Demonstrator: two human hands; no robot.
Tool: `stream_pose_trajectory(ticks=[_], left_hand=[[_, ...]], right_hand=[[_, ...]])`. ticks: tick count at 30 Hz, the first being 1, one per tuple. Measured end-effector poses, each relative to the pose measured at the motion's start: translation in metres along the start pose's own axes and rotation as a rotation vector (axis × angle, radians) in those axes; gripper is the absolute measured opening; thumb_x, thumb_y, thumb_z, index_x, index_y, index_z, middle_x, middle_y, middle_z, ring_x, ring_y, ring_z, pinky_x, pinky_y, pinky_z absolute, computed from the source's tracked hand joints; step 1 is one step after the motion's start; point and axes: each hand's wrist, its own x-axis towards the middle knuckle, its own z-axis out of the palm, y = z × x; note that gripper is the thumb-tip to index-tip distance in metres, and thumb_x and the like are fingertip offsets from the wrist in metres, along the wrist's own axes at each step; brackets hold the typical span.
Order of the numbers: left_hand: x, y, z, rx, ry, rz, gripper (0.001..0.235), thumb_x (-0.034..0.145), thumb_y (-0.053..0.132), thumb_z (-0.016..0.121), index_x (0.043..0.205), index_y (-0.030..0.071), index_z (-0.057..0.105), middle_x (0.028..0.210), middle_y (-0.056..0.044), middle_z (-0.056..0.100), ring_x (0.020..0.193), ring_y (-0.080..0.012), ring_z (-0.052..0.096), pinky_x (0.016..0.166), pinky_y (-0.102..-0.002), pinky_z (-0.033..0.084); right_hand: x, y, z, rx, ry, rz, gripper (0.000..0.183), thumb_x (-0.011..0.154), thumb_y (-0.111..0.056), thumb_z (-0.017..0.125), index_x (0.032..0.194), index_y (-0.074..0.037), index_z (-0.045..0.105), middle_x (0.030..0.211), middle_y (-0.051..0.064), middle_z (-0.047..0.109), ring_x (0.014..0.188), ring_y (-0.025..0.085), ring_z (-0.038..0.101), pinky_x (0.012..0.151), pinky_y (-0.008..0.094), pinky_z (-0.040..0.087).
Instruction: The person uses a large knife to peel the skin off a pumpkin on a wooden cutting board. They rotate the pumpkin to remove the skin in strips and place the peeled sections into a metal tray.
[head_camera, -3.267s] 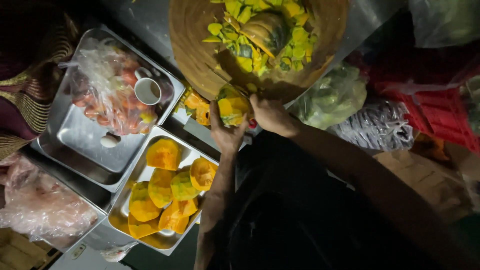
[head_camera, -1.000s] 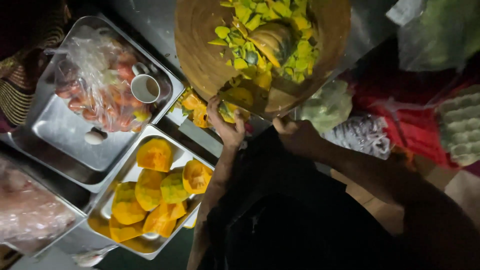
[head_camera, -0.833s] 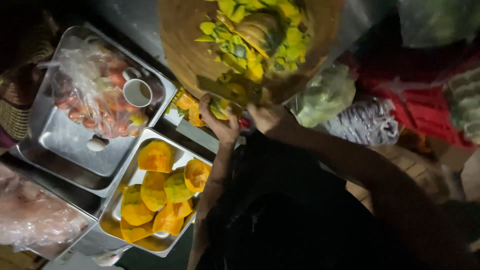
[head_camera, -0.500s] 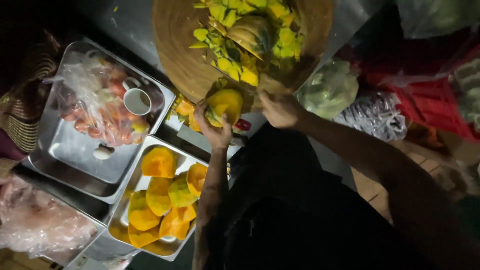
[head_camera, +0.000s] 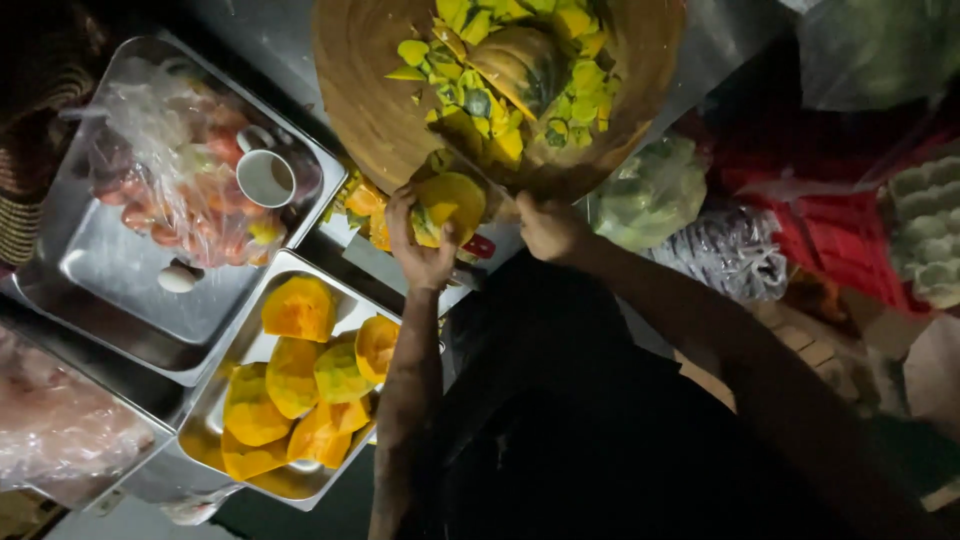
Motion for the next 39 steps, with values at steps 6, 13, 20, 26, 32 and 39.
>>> stream_pose_trajectory(ticks=[6, 13, 20, 26, 32, 39], left_hand=[[0.014, -0.004, -0.011, -0.051, -0.091, 0.036, 0.06, 0.092, 0.037, 0.073, 0.123, -0.012, 0.058, 0.12, -0.03, 0.06, 0.117, -0.0516, 0.06, 0.096, -0.061, 0.049], [0.015, 0.0, -0.012, -0.049, -0.037, 0.066, 0.055, 0.09, 0.036, 0.072, 0.119, -0.01, 0.062, 0.115, -0.03, 0.064, 0.113, -0.0512, 0.063, 0.094, -0.06, 0.052], [-0.003, -0.01, -0.016, 0.149, -0.143, -0.082, 0.066, 0.084, 0.048, 0.073, 0.134, 0.006, 0.062, 0.128, -0.022, 0.055, 0.115, -0.0477, 0.06, 0.096, -0.055, 0.053], [-0.014, -0.015, -0.005, 0.24, -0.186, -0.25, 0.086, 0.07, 0.046, 0.083, 0.148, 0.023, 0.054, 0.139, -0.021, 0.052, 0.128, -0.05, 0.057, 0.104, -0.057, 0.054], [0.0, -0.008, 0.009, 0.204, 0.038, -0.138, 0.06, 0.087, 0.053, 0.075, 0.136, 0.021, 0.062, 0.123, -0.018, 0.063, 0.109, -0.0453, 0.068, 0.096, -0.054, 0.058], [0.014, -0.064, 0.013, -0.193, 0.012, -0.602, 0.045, 0.08, 0.027, 0.076, 0.119, 0.004, 0.072, 0.106, -0.022, 0.073, 0.102, -0.0374, 0.071, 0.094, -0.049, 0.055]], right_hand=[[-0.011, 0.057, 0.036, -0.32, 0.274, -0.421, 0.044, 0.09, -0.024, 0.061, 0.129, -0.007, 0.05, 0.091, 0.02, 0.07, 0.081, 0.042, 0.073, 0.075, 0.054, 0.059], [0.033, 0.022, 0.042, -0.357, 0.015, -0.036, 0.06, 0.096, -0.035, 0.056, 0.146, -0.011, 0.035, 0.095, 0.02, 0.074, 0.085, 0.04, 0.076, 0.067, 0.057, 0.061], [-0.003, 0.041, -0.019, -0.179, 0.045, -0.283, 0.041, 0.096, -0.019, 0.057, 0.133, -0.004, 0.048, 0.111, 0.034, 0.067, 0.098, 0.055, 0.069, 0.074, 0.062, 0.058], [0.043, 0.033, -0.001, -0.423, -0.007, -0.23, 0.049, 0.091, -0.021, 0.059, 0.132, -0.002, 0.043, 0.095, 0.03, 0.073, 0.092, 0.047, 0.074, 0.077, 0.06, 0.06], [0.08, 0.023, -0.023, -0.411, 0.06, -0.21, 0.056, 0.094, -0.029, 0.051, 0.14, 0.002, 0.044, 0.1, 0.039, 0.068, 0.1, 0.056, 0.069, 0.086, 0.062, 0.055], [0.054, 0.083, -0.04, 0.404, 0.064, -0.218, 0.033, 0.101, -0.013, 0.055, 0.132, -0.003, 0.05, 0.067, 0.019, 0.061, 0.047, 0.025, 0.062, 0.045, 0.033, 0.052]])
